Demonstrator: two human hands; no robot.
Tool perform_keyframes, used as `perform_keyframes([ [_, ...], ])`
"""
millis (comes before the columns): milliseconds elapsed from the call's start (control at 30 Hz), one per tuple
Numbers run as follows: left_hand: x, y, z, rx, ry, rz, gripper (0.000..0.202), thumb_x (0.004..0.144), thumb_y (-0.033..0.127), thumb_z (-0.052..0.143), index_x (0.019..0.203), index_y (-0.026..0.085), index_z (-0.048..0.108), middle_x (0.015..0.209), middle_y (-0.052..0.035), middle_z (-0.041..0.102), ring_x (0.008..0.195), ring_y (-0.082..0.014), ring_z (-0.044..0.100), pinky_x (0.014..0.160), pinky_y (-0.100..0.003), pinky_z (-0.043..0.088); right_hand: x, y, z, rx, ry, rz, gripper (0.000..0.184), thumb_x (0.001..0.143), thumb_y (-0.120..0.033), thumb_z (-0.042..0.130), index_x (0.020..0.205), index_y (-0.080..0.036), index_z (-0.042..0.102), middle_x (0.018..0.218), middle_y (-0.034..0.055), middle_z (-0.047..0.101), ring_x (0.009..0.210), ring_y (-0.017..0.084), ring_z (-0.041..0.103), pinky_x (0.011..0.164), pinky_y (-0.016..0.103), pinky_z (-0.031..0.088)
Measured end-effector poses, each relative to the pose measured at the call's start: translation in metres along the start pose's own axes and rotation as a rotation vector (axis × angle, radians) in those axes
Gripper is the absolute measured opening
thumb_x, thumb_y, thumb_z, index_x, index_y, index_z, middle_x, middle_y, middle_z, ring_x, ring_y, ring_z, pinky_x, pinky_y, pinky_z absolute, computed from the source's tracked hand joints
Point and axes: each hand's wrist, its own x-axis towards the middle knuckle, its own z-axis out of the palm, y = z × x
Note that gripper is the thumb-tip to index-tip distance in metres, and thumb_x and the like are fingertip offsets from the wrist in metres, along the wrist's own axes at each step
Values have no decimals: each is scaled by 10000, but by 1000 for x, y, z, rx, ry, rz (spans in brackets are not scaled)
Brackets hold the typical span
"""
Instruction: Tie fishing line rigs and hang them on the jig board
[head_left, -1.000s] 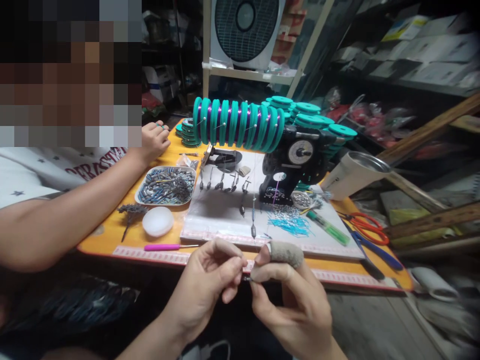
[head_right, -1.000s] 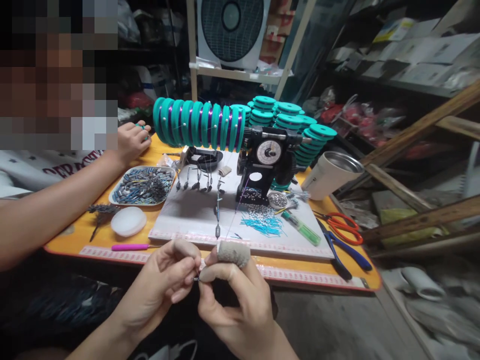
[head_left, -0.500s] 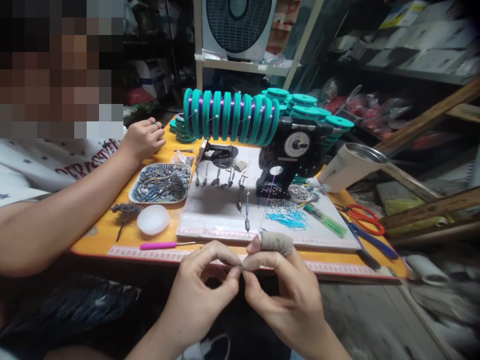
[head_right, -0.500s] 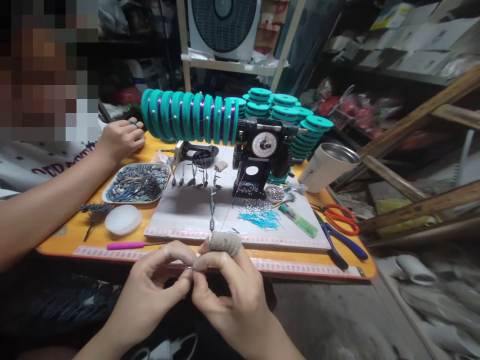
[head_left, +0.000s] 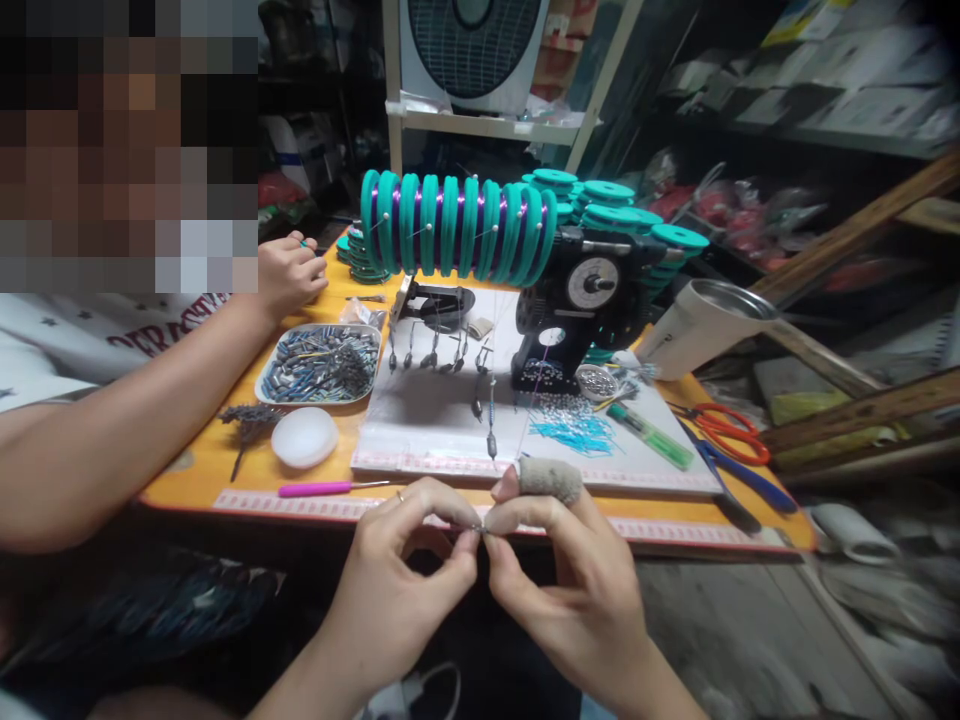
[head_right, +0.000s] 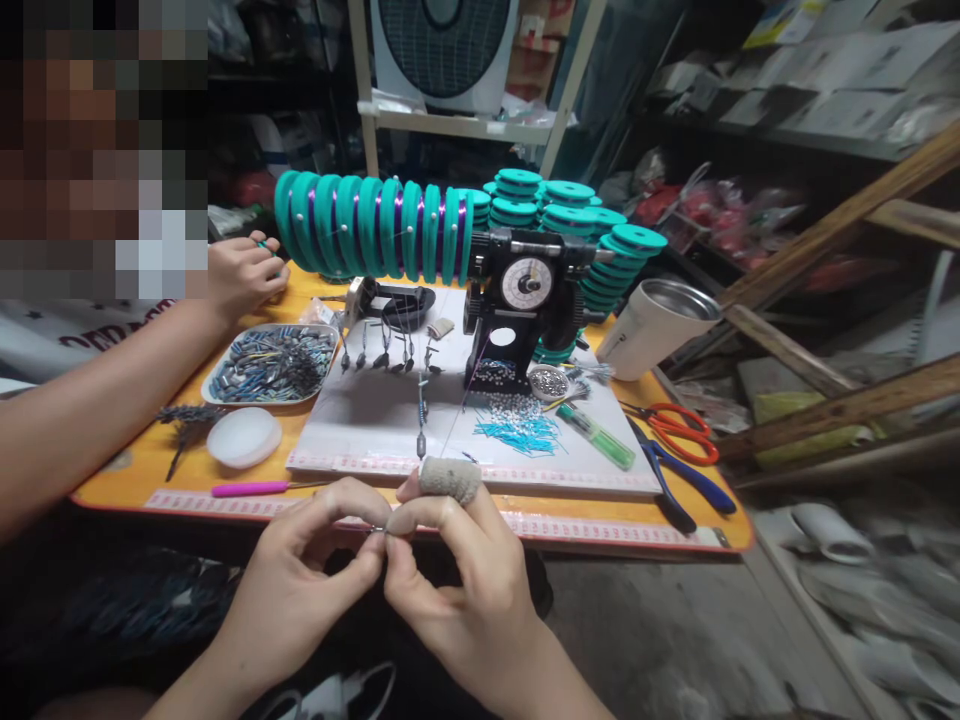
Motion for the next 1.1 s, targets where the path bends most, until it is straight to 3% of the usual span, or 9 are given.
perform_keyframes([
  [433, 0, -1, -1, 56, 9, 43, 94, 861, 124, 568, 818, 158, 644, 808, 1, 665, 768, -54, 655, 703, -112, 548, 3, -2, 1, -14, -3, -24, 151, 815, -27, 628, 906, -147, 625, 971, 21, 610, 974, 42, 607, 887, 84, 505],
  [633, 0, -9, -7, -40, 38, 195, 74, 860, 120, 624, 857, 149, 692, 914, -52, 721, 873, -95, 709, 751, -148, 604, 3, 0, 3, -33, -31, -25, 172, 812, -8, 604, 918, -142, 624, 974, 30, 598, 960, 47, 608, 860, 92, 516],
  [733, -1, -14, -6, -172, 55, 72, 47, 853, 170, 667, 857, 151, 710, 837, -32, 741, 754, -83, 726, 707, -141, 623, 1, 2, 4, -49, -48, -33, 165, 826, -12, 589, 928, -139, 617, 990, 43, 587, 985, 58, 595, 858, 107, 514],
  [867, -4, -14, -4, -250, 128, -63, 313, 793, 216, 753, 1103, 236, 721, 942, 4, 784, 813, -91, 766, 772, -118, 629, -5, 6, 8, -192, -51, -112, 123, 898, -68, 568, 993, -139, 601, 1030, 75, 591, 1022, 127, 585, 901, 237, 539],
  [967, -6, -12, -1, -131, 146, 48, 321, 774, 182, 767, 1078, 282, 746, 1000, 36, 784, 837, -69, 765, 801, -79, 610, -8, 9, 11, -338, -44, -217, 109, 946, -149, 560, 1043, -109, 589, 1054, 121, 599, 1062, 207, 572, 955, 389, 540],
  [1100, -7, -12, 6, 16, 236, 236, 215, 798, 103, 725, 939, 260, 763, 912, 60, 779, 845, -39, 748, 814, -58, 596, -10, 10, 16, -426, 4, -285, 158, 924, -122, 585, 1075, -72, 589, 1059, 154, 600, 1078, 247, 566, 942, 438, 543],
])
